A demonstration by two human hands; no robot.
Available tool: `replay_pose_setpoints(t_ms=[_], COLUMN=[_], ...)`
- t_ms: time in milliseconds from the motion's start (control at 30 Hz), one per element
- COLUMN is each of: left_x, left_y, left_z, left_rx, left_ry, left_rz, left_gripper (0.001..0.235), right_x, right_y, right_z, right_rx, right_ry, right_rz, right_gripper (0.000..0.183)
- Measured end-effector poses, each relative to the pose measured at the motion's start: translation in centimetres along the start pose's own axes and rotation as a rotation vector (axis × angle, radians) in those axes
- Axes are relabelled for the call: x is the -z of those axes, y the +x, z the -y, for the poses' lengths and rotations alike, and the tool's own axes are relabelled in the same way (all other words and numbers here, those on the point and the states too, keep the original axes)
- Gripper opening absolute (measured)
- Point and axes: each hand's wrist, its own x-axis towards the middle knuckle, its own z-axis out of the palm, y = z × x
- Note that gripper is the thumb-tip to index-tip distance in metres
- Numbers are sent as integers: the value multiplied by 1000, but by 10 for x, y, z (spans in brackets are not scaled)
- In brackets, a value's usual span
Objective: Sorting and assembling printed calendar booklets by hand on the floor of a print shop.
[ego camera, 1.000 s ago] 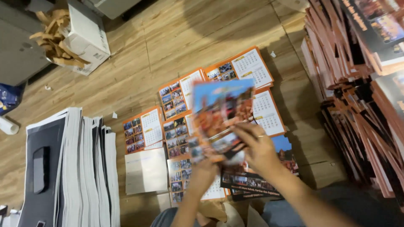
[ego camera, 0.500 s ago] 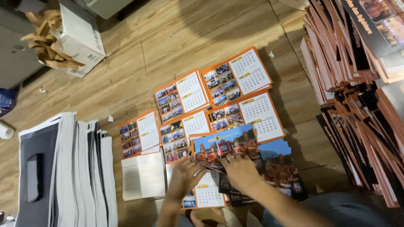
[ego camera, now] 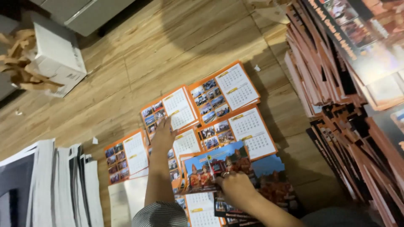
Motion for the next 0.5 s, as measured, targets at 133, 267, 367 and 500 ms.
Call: replay_pose_setpoints(t_ms=[133,267,367,500], left_x=[25,25,32,20], left_y=[2,-5,-10,-18], left_z=[-5,6,-16,-26], left_rx=[108,55,120,6], left_ry=[-60,-167,71,245], left_rz=[233,102,86,93], left_gripper=[58,42,20,49], right_x=[21,42,47,65], right_y=[3,4,1,0], right_z=[5,16,18,24], right_rx=[-23,-110,-112,-116], right_ry=[66,35,52,23], right_rz=[220,408,417,478], right_gripper=[32,38,40,38])
